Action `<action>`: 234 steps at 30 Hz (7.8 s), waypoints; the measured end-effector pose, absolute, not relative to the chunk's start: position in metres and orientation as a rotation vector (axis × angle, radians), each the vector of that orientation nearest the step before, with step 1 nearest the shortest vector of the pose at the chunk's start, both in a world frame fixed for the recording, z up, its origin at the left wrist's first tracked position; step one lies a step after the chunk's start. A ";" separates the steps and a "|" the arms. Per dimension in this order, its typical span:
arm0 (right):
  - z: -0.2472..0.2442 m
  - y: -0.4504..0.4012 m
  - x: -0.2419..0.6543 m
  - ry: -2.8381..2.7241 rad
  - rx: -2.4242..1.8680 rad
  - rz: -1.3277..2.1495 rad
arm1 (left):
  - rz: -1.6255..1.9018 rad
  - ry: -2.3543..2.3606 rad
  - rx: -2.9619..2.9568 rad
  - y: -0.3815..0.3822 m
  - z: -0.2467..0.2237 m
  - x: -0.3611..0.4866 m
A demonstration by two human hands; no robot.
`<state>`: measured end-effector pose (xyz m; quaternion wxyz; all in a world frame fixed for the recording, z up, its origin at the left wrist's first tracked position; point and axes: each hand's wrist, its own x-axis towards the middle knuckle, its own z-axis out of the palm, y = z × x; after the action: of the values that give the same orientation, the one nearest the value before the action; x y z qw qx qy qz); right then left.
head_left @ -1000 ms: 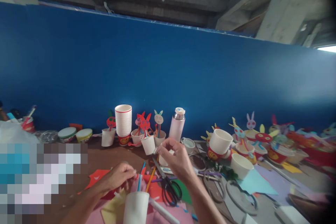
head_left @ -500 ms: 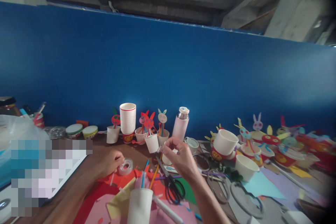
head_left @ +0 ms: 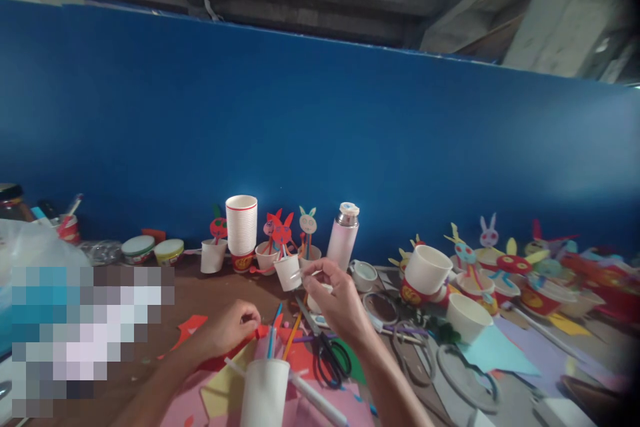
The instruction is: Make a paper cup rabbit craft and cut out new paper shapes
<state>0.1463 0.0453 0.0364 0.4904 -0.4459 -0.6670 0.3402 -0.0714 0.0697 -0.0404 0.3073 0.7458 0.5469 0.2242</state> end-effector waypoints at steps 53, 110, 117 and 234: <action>-0.024 0.070 0.128 -1.973 -1.370 0.815 | 0.600 1.127 1.241 0.061 -0.034 -0.066; 0.010 0.043 0.124 -2.263 -0.939 0.520 | 0.750 0.856 1.282 0.055 -0.019 -0.048; 0.015 0.039 0.123 -2.291 -0.926 0.499 | 0.726 0.833 1.273 0.052 -0.012 -0.049; 0.006 0.039 0.112 -1.972 -1.271 0.357 | 0.963 0.974 1.519 0.040 0.000 -0.045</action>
<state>0.1120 0.0395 0.0063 0.3750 -0.4965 -0.7703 0.1396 -0.0453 0.0396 -0.0001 0.5213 0.6339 0.4063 0.4018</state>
